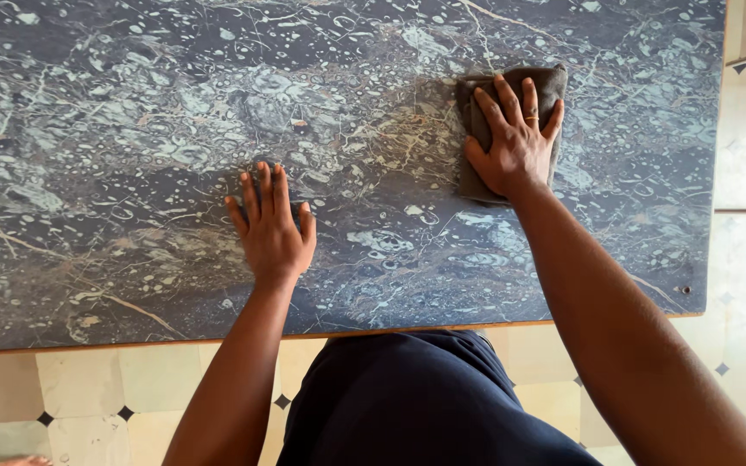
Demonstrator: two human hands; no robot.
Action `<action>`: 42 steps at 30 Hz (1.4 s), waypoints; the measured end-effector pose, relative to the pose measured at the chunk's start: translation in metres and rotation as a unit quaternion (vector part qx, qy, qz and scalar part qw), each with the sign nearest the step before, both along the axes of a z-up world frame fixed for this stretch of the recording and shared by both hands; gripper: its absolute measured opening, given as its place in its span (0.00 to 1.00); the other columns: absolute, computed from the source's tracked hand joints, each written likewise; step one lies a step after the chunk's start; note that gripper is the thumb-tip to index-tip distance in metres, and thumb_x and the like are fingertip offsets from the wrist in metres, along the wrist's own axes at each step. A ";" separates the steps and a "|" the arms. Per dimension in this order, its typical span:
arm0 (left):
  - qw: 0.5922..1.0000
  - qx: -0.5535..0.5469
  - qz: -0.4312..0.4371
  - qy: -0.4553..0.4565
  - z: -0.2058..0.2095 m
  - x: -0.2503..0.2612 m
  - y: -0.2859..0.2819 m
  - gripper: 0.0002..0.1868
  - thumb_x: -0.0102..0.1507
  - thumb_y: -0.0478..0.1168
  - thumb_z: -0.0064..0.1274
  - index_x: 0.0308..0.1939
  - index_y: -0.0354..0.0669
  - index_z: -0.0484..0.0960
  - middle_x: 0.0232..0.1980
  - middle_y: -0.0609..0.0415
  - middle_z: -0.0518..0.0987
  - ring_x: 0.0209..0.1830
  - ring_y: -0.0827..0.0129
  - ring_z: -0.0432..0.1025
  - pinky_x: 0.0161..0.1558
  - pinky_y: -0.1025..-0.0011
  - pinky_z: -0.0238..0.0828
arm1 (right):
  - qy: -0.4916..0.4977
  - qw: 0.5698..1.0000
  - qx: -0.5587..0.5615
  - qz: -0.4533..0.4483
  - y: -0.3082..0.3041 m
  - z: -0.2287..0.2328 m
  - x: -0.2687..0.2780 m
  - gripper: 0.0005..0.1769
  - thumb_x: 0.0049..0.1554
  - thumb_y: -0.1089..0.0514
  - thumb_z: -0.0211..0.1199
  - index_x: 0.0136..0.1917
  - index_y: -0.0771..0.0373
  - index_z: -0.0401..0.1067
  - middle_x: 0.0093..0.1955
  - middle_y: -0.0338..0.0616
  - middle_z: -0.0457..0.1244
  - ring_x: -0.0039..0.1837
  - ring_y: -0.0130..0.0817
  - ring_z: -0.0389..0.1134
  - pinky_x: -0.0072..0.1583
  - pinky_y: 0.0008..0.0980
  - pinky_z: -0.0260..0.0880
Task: The person wipes the surface of a marble-topped table with a cloth, then moves to clean the wooden legs and frame of the table. The task involves systematic wiping of the tabletop followed by the wooden structure.
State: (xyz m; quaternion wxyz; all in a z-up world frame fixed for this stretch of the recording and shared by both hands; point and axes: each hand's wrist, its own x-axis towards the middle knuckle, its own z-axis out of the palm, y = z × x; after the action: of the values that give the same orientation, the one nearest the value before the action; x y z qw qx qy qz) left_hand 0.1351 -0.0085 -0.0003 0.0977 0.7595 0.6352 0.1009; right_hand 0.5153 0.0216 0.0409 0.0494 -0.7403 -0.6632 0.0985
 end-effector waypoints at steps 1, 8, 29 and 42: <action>1.000 0.004 0.001 0.000 0.000 0.001 0.000 0.35 0.73 0.53 0.36 0.80 0.40 0.58 0.84 0.42 0.55 0.85 0.44 0.42 0.79 0.40 0.27 | 0.000 1.000 0.002 -0.010 -0.002 0.001 -0.001 0.41 0.57 0.39 0.57 0.82 0.42 0.56 0.87 0.40 0.43 0.87 0.51 0.35 0.78 0.72 0.22; 1.000 0.010 0.001 0.001 -0.002 0.000 0.000 0.34 0.73 0.52 0.37 0.80 0.41 0.59 0.84 0.43 0.55 0.85 0.46 0.42 0.79 0.39 0.27 | -0.006 0.988 -0.022 -0.151 -0.039 0.009 -0.014 0.40 0.63 0.34 0.50 0.83 0.46 0.51 0.87 0.41 0.41 0.85 0.54 0.37 0.74 0.79 0.31; 0.999 0.038 -0.035 0.014 -0.007 0.000 -0.003 0.34 0.76 0.50 0.36 0.82 0.38 0.55 0.84 0.38 0.55 0.85 0.40 0.42 0.77 0.36 0.25 | -0.079 0.972 -0.020 -0.219 -0.235 0.034 0.011 0.40 0.60 0.31 0.54 0.81 0.46 0.58 0.82 0.48 0.50 0.77 0.67 0.52 0.69 0.72 0.49; 0.990 -0.005 -0.133 -0.039 0.006 0.137 0.000 0.35 0.74 0.52 0.40 0.82 0.42 0.54 0.85 0.43 0.52 0.85 0.45 0.41 0.79 0.38 0.27 | -0.033 0.998 -0.030 -0.042 -0.196 0.010 0.011 0.46 0.57 0.25 0.54 0.83 0.39 0.53 0.87 0.43 0.40 0.86 0.56 0.35 0.72 0.85 0.24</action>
State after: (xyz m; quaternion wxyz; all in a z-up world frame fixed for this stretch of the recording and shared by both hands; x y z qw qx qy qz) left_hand 0.2723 -0.0084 0.0055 0.1388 0.8321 0.5250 0.1131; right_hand 0.5260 -0.1746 0.0508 0.0090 -0.7717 -0.6293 0.0914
